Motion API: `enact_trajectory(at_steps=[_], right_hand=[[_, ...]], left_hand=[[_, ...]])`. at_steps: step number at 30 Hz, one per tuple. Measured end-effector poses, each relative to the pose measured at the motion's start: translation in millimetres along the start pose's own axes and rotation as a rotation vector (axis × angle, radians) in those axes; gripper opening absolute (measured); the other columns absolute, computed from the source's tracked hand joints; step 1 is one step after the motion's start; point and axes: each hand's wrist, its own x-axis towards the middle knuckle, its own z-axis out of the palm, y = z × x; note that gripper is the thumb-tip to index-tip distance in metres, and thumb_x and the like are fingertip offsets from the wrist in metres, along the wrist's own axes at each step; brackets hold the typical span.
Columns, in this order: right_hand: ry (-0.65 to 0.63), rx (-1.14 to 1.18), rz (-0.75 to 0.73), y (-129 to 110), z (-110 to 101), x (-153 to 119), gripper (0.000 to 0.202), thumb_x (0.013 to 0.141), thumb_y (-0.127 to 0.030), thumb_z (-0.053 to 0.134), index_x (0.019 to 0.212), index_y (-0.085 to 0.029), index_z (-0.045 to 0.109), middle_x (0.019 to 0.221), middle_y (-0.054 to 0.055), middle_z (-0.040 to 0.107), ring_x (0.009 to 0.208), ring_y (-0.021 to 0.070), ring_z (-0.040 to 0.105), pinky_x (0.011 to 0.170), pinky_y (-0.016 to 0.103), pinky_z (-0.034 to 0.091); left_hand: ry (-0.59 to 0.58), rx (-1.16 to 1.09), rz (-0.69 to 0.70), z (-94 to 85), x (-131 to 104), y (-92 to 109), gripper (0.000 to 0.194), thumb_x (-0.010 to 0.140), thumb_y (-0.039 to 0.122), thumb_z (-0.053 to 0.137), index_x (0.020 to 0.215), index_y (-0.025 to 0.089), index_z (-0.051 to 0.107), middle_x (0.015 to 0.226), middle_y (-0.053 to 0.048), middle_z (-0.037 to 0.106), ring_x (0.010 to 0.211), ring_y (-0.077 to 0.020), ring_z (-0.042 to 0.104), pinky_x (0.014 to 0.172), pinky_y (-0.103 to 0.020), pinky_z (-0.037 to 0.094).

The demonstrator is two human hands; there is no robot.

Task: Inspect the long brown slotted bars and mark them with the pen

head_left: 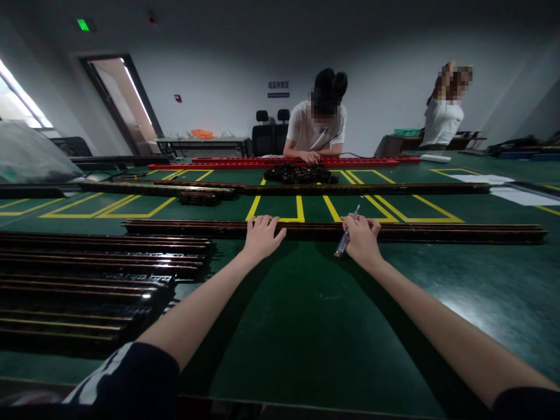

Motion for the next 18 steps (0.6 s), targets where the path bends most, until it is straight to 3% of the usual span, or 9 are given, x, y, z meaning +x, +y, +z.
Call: enact_trajectory(at_steps=[5, 9, 12, 15, 18], right_hand=[[0.046, 0.076, 0.018, 0, -3, -2, 0.023, 0.067, -0.005, 0.045, 0.084, -0.020, 0.047, 0.105, 0.014, 0.065, 0.106, 0.0312, 0.055, 0.085, 0.041, 0.026], [-0.012, 0.108, 0.006, -4, -3, 0, 0.024, 0.074, -0.019, 0.048, 0.097, -0.020, 0.049, 0.099, 0.012, 0.064, 0.103, 0.0315, 0.055, 0.086, 0.041, 0.025], [-0.068, 0.097, 0.043, -5, -1, 1, 0.017, 0.076, -0.025, 0.047, 0.093, -0.020, 0.047, 0.102, 0.013, 0.062, 0.105, 0.0318, 0.053, 0.087, 0.042, 0.025], [-0.092, 0.093, 0.075, -7, -1, 2, 0.011, 0.076, -0.023, 0.047, 0.087, -0.021, 0.044, 0.103, 0.014, 0.062, 0.106, 0.0315, 0.051, 0.087, 0.043, 0.026], [-0.087, 0.100, 0.065, -12, -2, 3, 0.018, 0.070, -0.016, 0.047, 0.088, -0.021, 0.044, 0.106, 0.014, 0.062, 0.106, 0.0313, 0.051, 0.086, 0.043, 0.026]], left_hand=[[0.002, 0.003, 0.010, 0.7, 0, -1, 0.054, 0.094, 0.047, 0.028, 0.129, 0.014, 0.053, 0.127, -0.014, 0.058, 0.122, -0.0291, 0.048, 0.107, -0.050, 0.029], [0.013, 0.005, 0.011, 1.6, 0, -1, 0.052, 0.094, 0.047, 0.028, 0.128, 0.017, 0.054, 0.127, -0.013, 0.059, 0.121, -0.0291, 0.048, 0.106, -0.050, 0.029], [0.008, 0.003, 0.013, 1.7, 0, -1, 0.052, 0.094, 0.047, 0.027, 0.129, 0.017, 0.053, 0.127, -0.013, 0.058, 0.121, -0.0287, 0.048, 0.106, -0.050, 0.029], [-0.009, 0.001, 0.006, 1.1, 0, -1, 0.053, 0.094, 0.048, 0.027, 0.129, 0.018, 0.052, 0.128, -0.013, 0.058, 0.122, -0.0283, 0.047, 0.107, -0.051, 0.027], [-0.014, -0.007, 0.001, 0.1, 0, 0, 0.053, 0.094, 0.048, 0.027, 0.129, 0.017, 0.052, 0.129, -0.013, 0.057, 0.123, -0.0282, 0.047, 0.108, -0.051, 0.026]])
